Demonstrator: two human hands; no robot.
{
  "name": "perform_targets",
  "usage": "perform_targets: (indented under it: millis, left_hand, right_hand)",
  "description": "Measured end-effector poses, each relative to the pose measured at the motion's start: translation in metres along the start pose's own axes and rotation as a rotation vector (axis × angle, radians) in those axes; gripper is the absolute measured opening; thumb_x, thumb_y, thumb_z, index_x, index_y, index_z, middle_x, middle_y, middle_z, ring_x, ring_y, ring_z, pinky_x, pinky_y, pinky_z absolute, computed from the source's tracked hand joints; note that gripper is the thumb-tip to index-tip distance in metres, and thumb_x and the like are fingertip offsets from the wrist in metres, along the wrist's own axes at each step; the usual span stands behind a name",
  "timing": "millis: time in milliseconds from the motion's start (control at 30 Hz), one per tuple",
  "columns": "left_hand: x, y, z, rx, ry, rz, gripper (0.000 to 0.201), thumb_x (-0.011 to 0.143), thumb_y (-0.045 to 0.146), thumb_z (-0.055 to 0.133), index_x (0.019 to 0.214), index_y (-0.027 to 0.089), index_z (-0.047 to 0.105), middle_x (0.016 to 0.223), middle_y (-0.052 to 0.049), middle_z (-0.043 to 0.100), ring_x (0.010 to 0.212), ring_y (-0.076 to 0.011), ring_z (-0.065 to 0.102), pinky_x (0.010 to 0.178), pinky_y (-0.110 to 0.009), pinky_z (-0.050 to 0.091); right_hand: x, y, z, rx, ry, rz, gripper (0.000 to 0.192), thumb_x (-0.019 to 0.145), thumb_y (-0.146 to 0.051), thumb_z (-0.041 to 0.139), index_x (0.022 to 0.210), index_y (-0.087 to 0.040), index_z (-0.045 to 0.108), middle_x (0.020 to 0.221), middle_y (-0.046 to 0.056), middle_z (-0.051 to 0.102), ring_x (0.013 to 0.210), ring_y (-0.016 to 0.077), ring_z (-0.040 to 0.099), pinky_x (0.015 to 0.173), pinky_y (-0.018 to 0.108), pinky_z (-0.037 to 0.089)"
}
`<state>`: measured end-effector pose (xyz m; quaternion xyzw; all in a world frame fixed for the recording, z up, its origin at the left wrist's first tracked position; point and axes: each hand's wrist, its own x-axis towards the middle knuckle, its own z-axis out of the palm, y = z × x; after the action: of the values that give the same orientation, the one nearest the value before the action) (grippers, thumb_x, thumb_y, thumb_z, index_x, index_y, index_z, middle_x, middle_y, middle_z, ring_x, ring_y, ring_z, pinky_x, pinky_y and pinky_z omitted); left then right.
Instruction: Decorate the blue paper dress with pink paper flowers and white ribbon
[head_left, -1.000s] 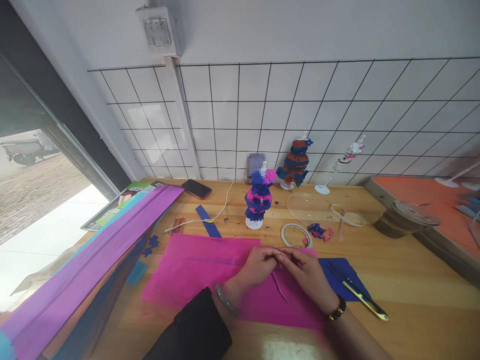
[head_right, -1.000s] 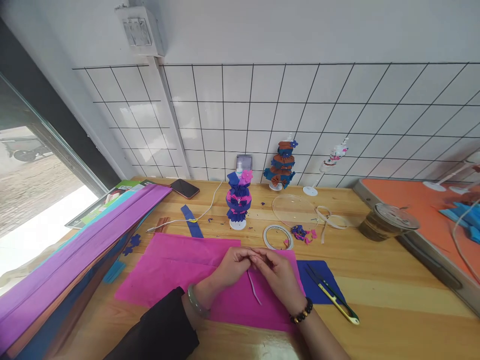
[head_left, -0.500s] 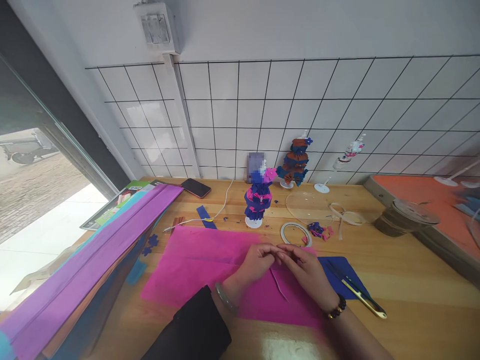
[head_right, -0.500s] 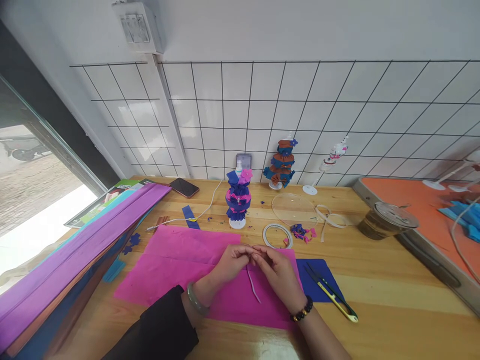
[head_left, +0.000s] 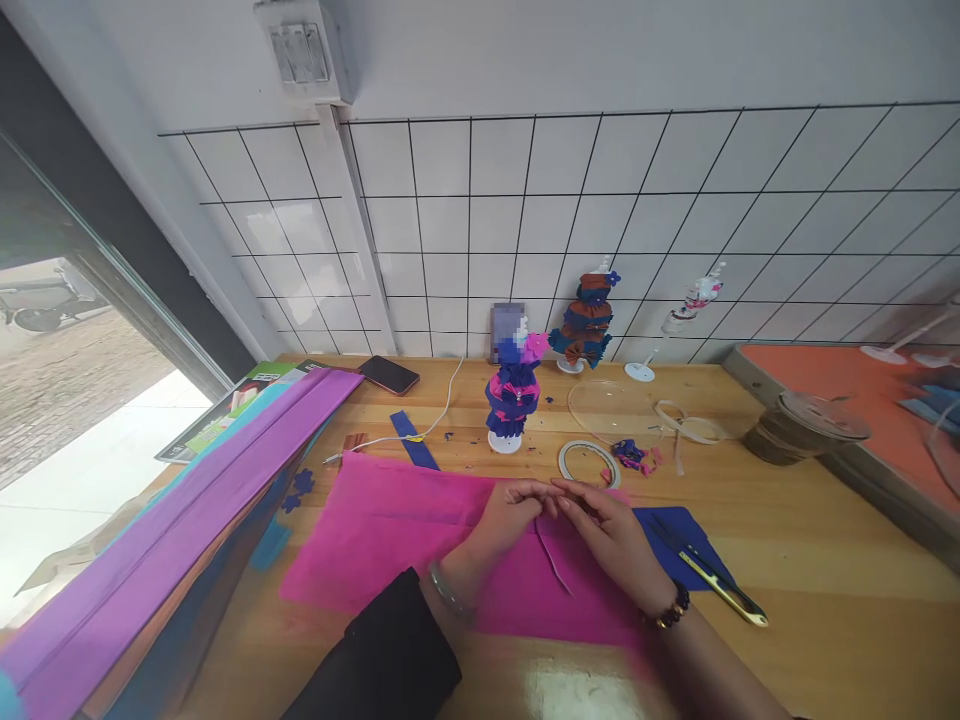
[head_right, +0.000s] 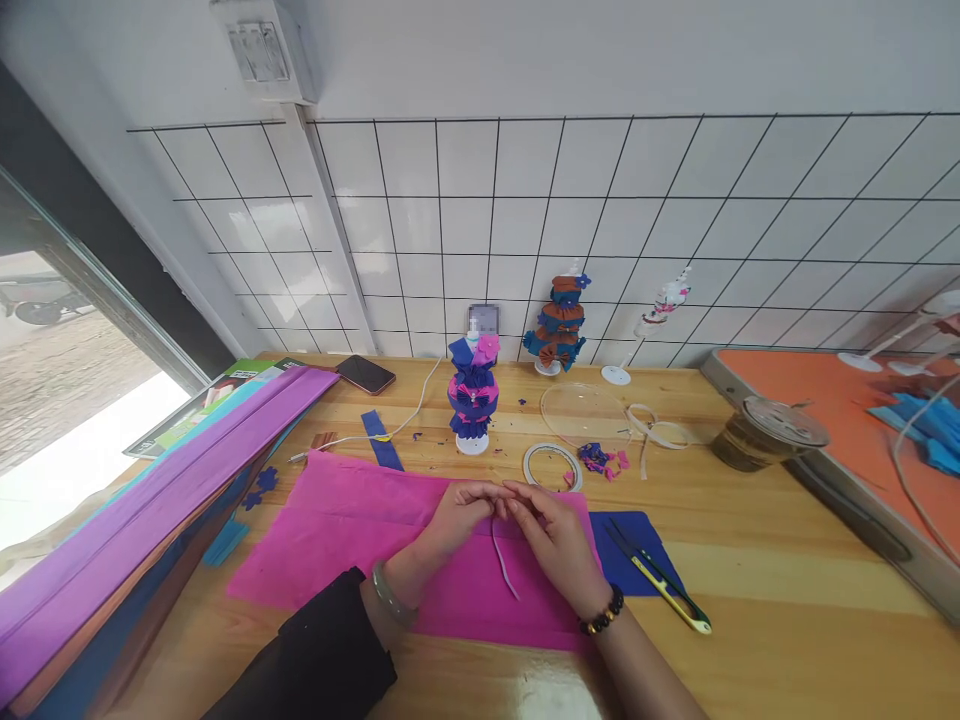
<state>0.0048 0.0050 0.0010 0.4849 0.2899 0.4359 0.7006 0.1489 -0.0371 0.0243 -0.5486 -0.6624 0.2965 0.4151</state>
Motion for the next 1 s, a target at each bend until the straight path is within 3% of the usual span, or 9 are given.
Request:
perform_targets:
  millis: [267, 600, 833, 1000]
  left_hand:
    - [-0.002, 0.002, 0.000, -0.013, -0.004, -0.004, 0.024, 0.058, 0.014, 0.053, 0.075, 0.015, 0.071, 0.057, -0.001, 0.057, 0.061, -0.0121, 0.051, 0.066, -0.027, 0.039]
    - [-0.001, 0.002, 0.001, -0.058, 0.000, 0.006, 0.020, 0.061, 0.015, 0.057, 0.077, 0.013, 0.069, 0.061, -0.002, 0.058, 0.062, -0.0115, 0.051, 0.066, -0.026, 0.039]
    - [0.009, 0.010, 0.012, -0.337, 0.155, -0.007, 0.031, 0.064, 0.018, 0.063, 0.094, 0.012, 0.060, 0.073, -0.002, 0.059, 0.064, -0.0103, 0.055, 0.064, -0.025, 0.040]
    - [0.028, 0.022, 0.021, -0.518, 0.238, 0.007, 0.039, 0.065, 0.021, 0.067, 0.101, 0.015, 0.051, 0.072, 0.000, 0.057, 0.062, -0.0087, 0.054, 0.062, -0.024, 0.041]
  right_hand:
    - [0.000, 0.008, 0.001, 0.057, 0.040, 0.041, 0.032, 0.081, -0.042, 0.051, 0.101, -0.020, 0.063, 0.089, 0.008, 0.066, 0.089, 0.0219, 0.060, 0.075, 0.035, 0.050]
    - [0.001, 0.004, 0.000, 0.173, 0.032, 0.098, 0.032, 0.078, -0.039, 0.055, 0.101, -0.018, 0.061, 0.086, 0.006, 0.066, 0.081, 0.0186, 0.061, 0.075, 0.032, 0.050]
    - [0.005, 0.007, 0.001, 0.275, 0.086, 0.074, 0.039, 0.076, -0.042, 0.058, 0.107, -0.018, 0.056, 0.079, 0.005, 0.062, 0.074, 0.0174, 0.059, 0.070, 0.032, 0.049]
    - [0.011, 0.002, -0.002, 0.317, 0.159, 0.098, 0.028, 0.071, -0.043, 0.063, 0.085, -0.020, 0.057, 0.075, 0.004, 0.061, 0.071, 0.0167, 0.057, 0.068, 0.031, 0.049]
